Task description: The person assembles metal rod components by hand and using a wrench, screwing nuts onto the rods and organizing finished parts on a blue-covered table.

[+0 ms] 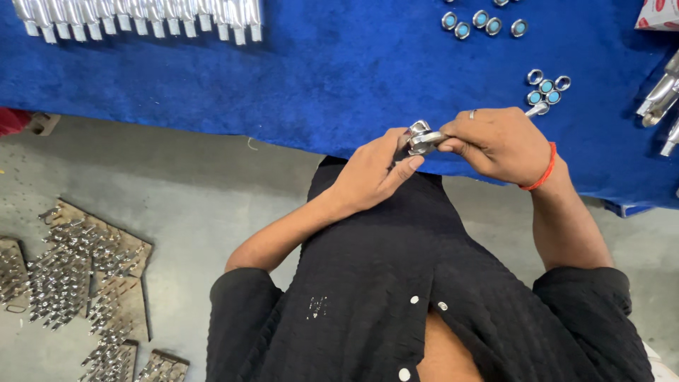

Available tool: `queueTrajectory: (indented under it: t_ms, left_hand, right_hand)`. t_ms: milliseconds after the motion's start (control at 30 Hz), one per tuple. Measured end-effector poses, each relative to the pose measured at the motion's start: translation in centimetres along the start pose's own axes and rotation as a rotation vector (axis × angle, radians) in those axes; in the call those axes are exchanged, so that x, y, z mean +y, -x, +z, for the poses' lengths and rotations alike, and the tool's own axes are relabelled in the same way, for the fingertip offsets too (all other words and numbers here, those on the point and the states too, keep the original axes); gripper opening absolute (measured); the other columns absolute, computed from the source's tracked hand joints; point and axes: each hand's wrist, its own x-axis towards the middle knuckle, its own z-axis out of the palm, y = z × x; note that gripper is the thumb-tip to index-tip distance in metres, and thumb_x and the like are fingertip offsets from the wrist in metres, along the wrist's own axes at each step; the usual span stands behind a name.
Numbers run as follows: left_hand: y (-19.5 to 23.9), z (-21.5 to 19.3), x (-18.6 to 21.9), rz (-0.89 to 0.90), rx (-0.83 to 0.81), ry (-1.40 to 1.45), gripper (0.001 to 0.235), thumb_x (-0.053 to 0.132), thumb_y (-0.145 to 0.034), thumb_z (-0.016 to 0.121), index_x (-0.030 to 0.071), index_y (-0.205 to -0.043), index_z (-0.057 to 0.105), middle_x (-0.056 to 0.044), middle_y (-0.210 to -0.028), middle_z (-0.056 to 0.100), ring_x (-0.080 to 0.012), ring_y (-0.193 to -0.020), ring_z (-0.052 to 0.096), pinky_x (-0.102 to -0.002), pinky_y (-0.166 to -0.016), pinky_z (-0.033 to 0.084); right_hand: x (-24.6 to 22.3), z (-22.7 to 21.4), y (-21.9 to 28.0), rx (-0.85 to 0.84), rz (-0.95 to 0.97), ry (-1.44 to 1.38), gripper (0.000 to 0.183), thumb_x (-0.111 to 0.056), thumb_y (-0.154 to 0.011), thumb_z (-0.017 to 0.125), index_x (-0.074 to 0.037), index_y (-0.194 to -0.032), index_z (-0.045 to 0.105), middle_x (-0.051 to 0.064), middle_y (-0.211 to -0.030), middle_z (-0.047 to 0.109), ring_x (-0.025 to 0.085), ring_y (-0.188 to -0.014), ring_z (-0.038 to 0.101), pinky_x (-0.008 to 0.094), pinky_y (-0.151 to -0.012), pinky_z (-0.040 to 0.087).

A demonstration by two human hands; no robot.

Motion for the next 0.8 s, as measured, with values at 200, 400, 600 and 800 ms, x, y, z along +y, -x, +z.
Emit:
queueTrajectory:
  t_ms: [200,400,600,800]
  left_hand:
    - [0.3,0.1,-2.2,0.028,0.14,-0.032,0.032,0.033,-0.11,0.055,0.004,-0.124,0.051,-0.015,-0.094,0.066,-0.0371,-0.086,0.068,-0.043,-0.075,0.053]
    - [-1.7,-1.2,-3.5,-0.038,0.314,-0.052,0.031,0.034,-0.109,0.051,0.004,-0.116,0.057,-0.014,-0.081,0.064,-0.0331,-0.075,0.068,-0.04,-0.068,0.051]
    - [-2.4,-2.3,-0.2,-0.12,0.178,0.012,0.04,0.039,-0.096,0.069,0.003,-0.11,0.057,-0.013,-0.076,0.059,-0.0343,-0.067,0.06,-0.041,-0.062,0.049]
    - [-4.2,-3.4,3.1,0.0,-0.095,-0.511,0.05,0.052,-0.089,0.074,0.005,-0.096,0.057,-0.013,-0.074,0.067,-0.0359,-0.071,0.067,-0.048,-0.059,0.05]
  right_hand:
    - [1.1,5.2,-1.3,0.206,-0.006,-0.248,0.007,-0.013,-0.102,0.063,-0.008,-0.1,0.067,0.008,-0.083,0.065,0.024,-0.07,0.061,0.034,-0.064,0.046]
    - [-1.9,12.0,-3.7,0.505,0.332,-0.64,0.027,-0.024,-0.111,0.054,0.0,-0.104,0.065,0.003,-0.074,0.058,0.01,-0.066,0.052,0.028,-0.06,0.042]
    - [-0.4,7.7,0.1,0.366,0.384,-0.496,0.024,-0.022,-0.108,0.059,-0.002,-0.101,0.068,0.003,-0.075,0.062,0.011,-0.067,0.057,0.028,-0.062,0.045]
    - [-1.0,-0.4,2.3,0.235,0.066,0.35,0.012,-0.019,-0.095,0.078,-0.01,-0.101,0.072,0.005,-0.08,0.063,0.026,-0.072,0.062,0.038,-0.063,0.047]
